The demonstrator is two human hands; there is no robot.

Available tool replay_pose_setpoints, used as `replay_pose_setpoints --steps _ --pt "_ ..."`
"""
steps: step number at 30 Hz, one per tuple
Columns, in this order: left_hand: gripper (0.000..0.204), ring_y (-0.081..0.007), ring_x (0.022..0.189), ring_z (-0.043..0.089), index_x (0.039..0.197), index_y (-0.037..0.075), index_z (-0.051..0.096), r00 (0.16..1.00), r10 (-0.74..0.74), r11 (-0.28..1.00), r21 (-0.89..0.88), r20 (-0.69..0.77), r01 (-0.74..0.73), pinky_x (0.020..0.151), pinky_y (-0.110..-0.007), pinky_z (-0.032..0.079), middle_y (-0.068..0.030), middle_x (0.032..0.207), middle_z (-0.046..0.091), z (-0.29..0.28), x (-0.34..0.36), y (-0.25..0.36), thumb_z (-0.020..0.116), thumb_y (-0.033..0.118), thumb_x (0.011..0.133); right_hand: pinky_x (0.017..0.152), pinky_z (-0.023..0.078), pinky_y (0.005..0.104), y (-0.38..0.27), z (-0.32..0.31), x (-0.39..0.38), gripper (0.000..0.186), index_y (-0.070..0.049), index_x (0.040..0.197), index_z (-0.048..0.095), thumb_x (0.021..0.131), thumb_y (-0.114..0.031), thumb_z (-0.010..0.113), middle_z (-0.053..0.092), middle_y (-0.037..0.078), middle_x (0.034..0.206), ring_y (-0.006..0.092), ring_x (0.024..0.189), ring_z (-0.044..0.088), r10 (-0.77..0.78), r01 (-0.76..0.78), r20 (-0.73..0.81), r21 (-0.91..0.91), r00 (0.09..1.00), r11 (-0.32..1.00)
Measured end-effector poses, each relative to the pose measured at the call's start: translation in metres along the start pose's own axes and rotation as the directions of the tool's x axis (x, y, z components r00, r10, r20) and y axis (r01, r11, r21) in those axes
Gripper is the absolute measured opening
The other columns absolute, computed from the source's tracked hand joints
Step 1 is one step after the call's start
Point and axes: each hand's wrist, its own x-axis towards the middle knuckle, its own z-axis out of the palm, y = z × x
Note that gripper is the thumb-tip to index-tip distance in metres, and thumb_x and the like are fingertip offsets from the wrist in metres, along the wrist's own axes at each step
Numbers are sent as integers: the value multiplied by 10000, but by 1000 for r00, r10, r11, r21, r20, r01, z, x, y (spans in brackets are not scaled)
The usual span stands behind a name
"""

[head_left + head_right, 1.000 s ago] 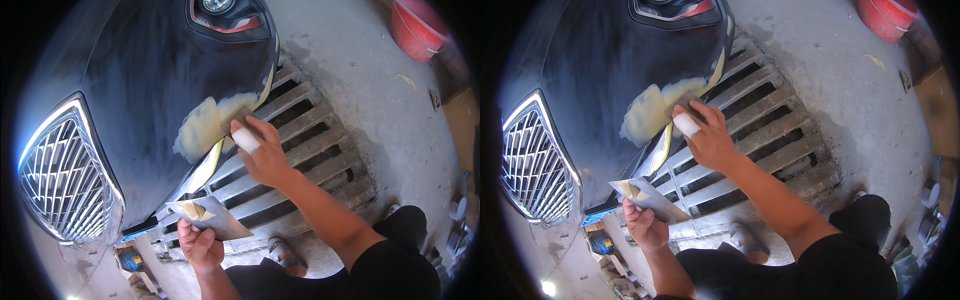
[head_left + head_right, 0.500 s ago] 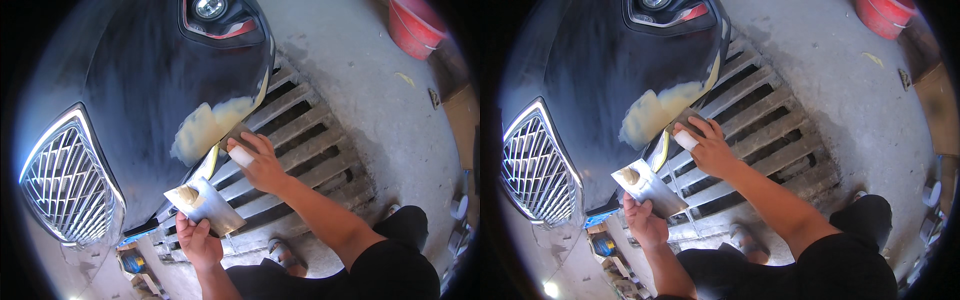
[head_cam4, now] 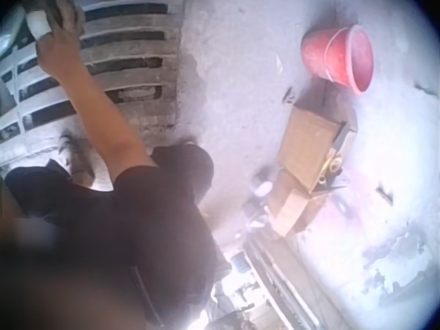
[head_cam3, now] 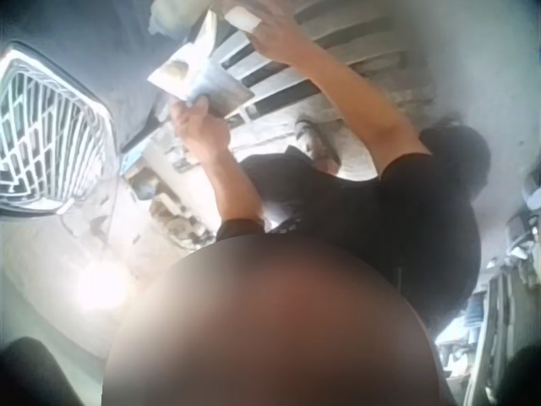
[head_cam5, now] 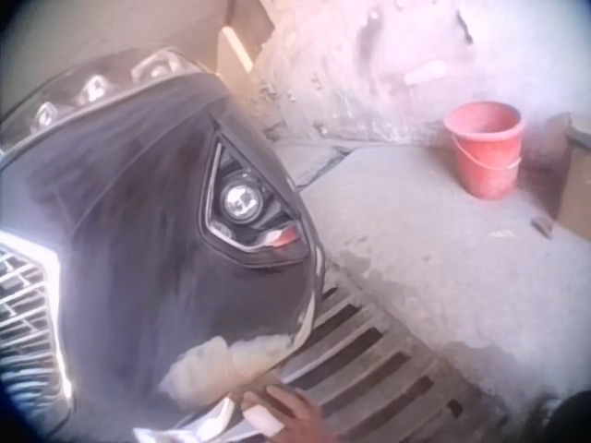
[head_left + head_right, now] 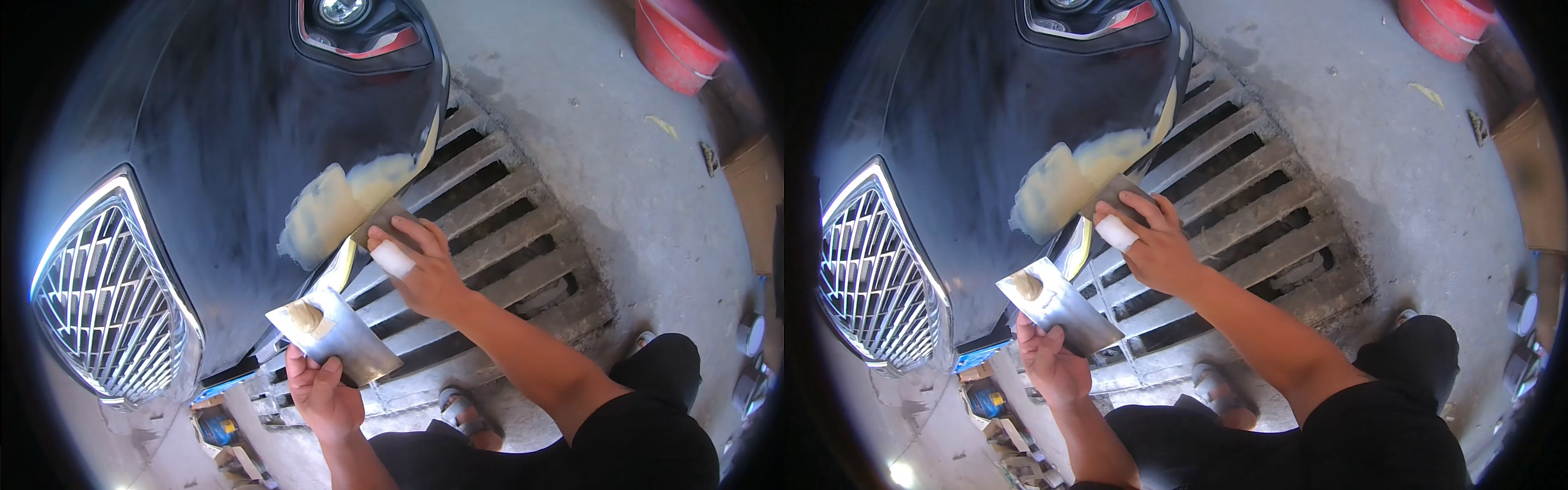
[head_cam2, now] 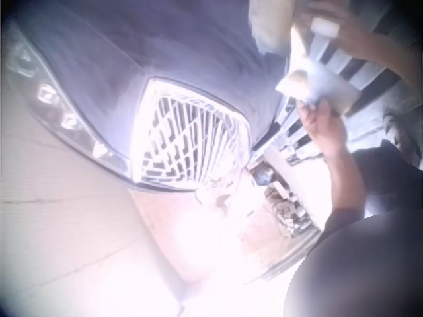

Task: The person applies beige body filler to a damaged area on a black car bumper using a metal spreader. They repeatedly smooth and level the filler across the surface, occasionally touching the area with their hand to check the application.

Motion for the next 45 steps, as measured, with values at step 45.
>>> replay_pose_setpoints --steps 45 --pt "481 -164 1186 561 1401 -24 428 997 -15 997 81 -79 21 1057 -323 406 -126 1284 608 29 10 -8 458 -109 929 1007 401 472 -58 -87 45 403 -94 1200 667 799 -72 701 684 45 1189 261 1264 516 -122 17 284 345 951 939"
